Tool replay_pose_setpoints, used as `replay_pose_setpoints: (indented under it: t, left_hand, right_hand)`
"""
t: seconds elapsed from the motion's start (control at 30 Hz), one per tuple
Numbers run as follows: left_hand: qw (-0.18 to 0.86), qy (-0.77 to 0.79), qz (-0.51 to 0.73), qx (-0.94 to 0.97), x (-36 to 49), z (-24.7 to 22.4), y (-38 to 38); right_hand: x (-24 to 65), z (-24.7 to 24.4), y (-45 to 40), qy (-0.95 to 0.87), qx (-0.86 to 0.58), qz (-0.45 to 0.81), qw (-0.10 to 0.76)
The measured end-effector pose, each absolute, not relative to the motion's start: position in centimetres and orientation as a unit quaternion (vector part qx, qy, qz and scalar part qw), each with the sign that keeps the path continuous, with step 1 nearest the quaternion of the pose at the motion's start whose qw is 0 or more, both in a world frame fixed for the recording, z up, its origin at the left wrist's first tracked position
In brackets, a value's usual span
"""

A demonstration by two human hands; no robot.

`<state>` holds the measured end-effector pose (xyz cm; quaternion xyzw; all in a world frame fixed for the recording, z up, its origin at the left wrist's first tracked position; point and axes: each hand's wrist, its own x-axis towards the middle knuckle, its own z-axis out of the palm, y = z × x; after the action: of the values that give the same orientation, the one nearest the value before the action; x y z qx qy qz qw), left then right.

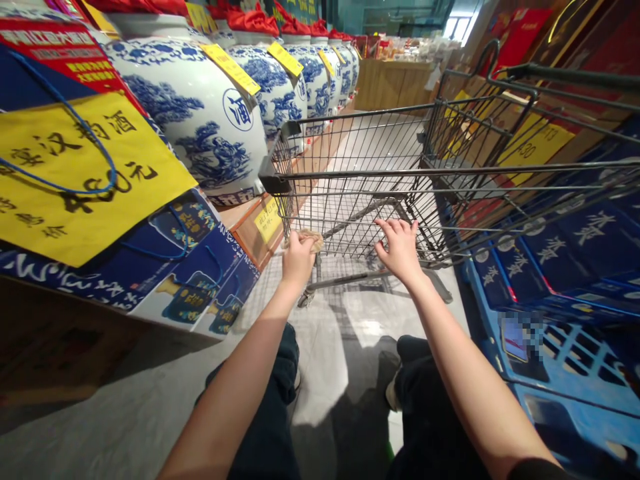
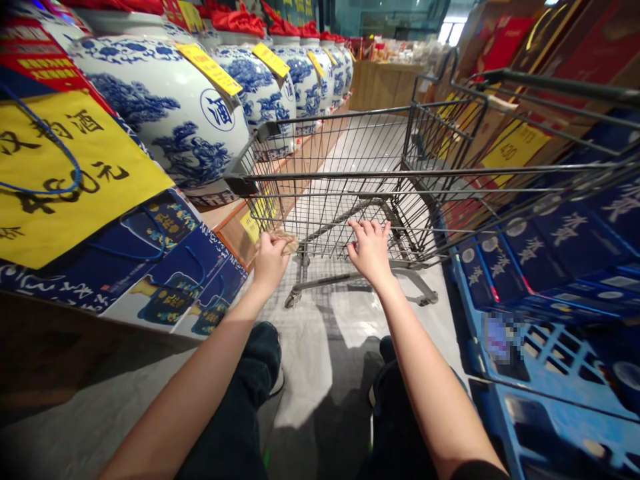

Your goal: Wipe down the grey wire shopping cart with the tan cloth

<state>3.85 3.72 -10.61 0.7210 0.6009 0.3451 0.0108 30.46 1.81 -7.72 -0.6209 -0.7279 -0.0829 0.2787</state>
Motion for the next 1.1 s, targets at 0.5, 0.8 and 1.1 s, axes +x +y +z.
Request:
replay_pose_setpoints:
  t: [0.5,0.8,1.1]
  left_hand:
    - [-0.005,0.601,0.332,0.727,5.0,-9.2,3.5]
    - [0.049,0.539,0.347,0.766,6.7,-8.2,2.9]
    - [0.17,0.465,0.282,0.822,9.6,-9.2,2.2]
  right_hand:
    - [30.4,-7.4,1.8,-0.727,-0.626,-0.075,0.272]
    - [30.5,-7.6,1.6,-0.726,-0.62,-0.08,0.286]
    - [30.4,-7.6,1.4,-0.73,-0.617,-0.083,0.282]
